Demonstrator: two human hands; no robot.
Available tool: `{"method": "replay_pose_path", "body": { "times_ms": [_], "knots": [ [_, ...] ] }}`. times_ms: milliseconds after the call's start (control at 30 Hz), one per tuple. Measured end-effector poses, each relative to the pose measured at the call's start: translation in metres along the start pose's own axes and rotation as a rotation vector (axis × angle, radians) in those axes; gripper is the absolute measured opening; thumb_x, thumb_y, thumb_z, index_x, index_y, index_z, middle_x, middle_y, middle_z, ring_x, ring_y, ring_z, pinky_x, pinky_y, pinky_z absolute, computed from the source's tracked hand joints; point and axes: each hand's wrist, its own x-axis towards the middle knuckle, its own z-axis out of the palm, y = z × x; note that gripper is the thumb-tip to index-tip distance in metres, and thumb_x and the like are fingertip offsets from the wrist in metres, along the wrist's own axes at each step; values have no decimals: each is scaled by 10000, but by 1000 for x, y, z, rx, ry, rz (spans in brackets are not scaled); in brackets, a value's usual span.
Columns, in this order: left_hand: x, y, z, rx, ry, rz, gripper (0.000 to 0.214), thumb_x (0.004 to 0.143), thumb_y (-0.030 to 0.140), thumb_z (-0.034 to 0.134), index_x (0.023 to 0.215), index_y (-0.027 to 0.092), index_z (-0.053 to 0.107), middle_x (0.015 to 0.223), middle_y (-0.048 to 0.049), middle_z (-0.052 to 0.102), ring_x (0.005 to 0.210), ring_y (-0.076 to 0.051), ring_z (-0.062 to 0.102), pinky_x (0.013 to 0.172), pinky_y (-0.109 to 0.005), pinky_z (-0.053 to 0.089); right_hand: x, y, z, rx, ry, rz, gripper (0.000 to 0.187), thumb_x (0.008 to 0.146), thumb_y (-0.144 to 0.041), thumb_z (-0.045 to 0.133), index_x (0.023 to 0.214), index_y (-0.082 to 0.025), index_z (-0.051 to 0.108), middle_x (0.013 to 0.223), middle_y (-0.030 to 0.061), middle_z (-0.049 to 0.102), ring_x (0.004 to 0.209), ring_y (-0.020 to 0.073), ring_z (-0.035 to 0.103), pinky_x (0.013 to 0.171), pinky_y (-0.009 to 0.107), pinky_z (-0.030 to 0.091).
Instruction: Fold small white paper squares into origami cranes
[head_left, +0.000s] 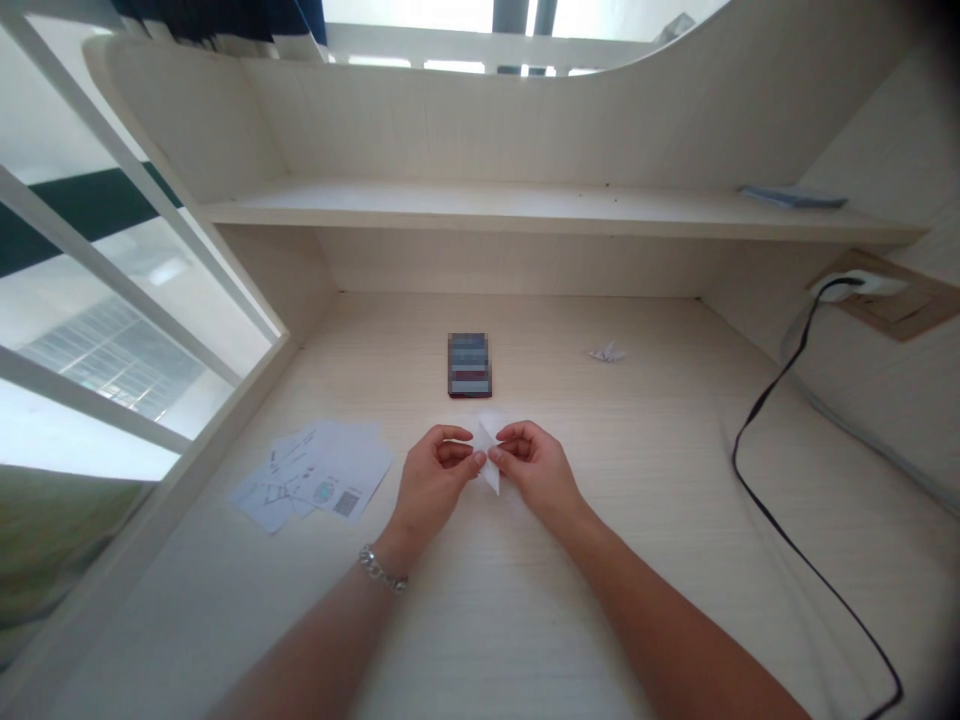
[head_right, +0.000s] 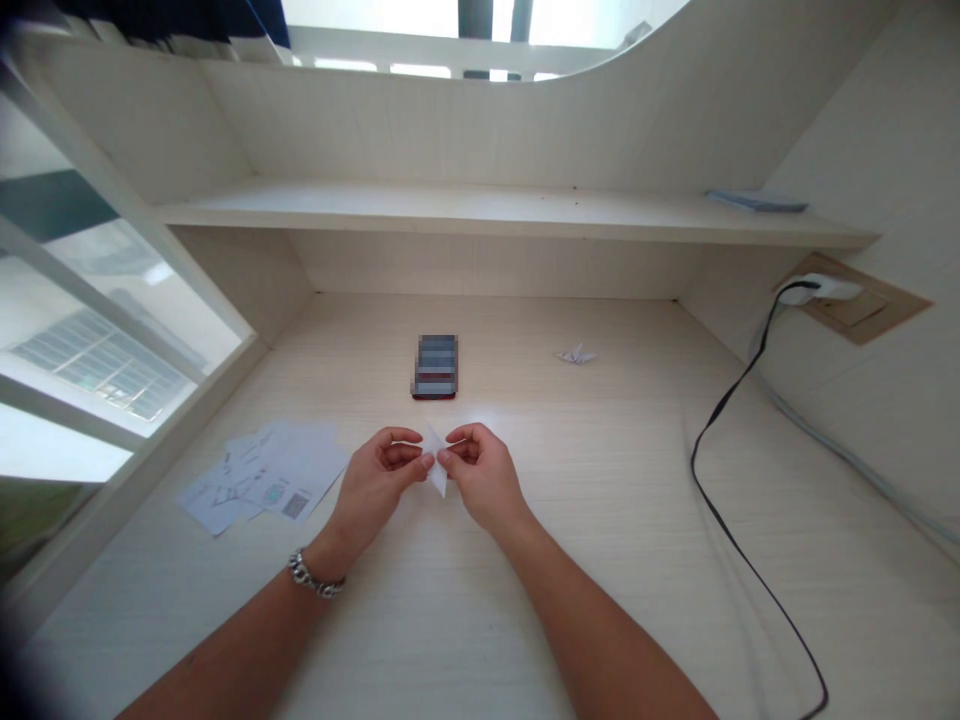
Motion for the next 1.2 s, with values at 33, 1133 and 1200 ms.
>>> {"method": "replay_pose_path", "body": {
  "times_ms": [33, 1133, 1200],
  "knots": [
    [0, 0, 0, 1, -7, -7, 329, 623, 247, 719, 890, 167, 544, 687, 0, 630, 636, -115, 599, 603, -228, 474, 0, 0, 0, -9, -4, -7, 231, 648, -227, 672, 818, -188, 520, 597, -30, 586, 542, 118, 559, 526, 240, 441],
    [2, 5, -2, -214, -7, -141, 204, 644, 277, 712, 764, 135, 625, 688, -5, 631, 600, -114, 592, 596, -247, 478, -6, -2, 1, -74, -194, 73, 281, 668, -184, 646, 914, -196, 511, 622, -37, 573, 578, 118, 553, 568, 252, 420],
    [2, 6, -2, -219, 5, -154, 199, 646, 292, 709, 728, 132, 623, 684, -4, 620, 602, -108, 581, 590, -238, 473, -5, -4, 0, -54, -213, 75, 281, 660, -172, 651, 905, -191, 515, 623, -37, 574, 579, 115, 552, 574, 253, 419]
  ]
}}
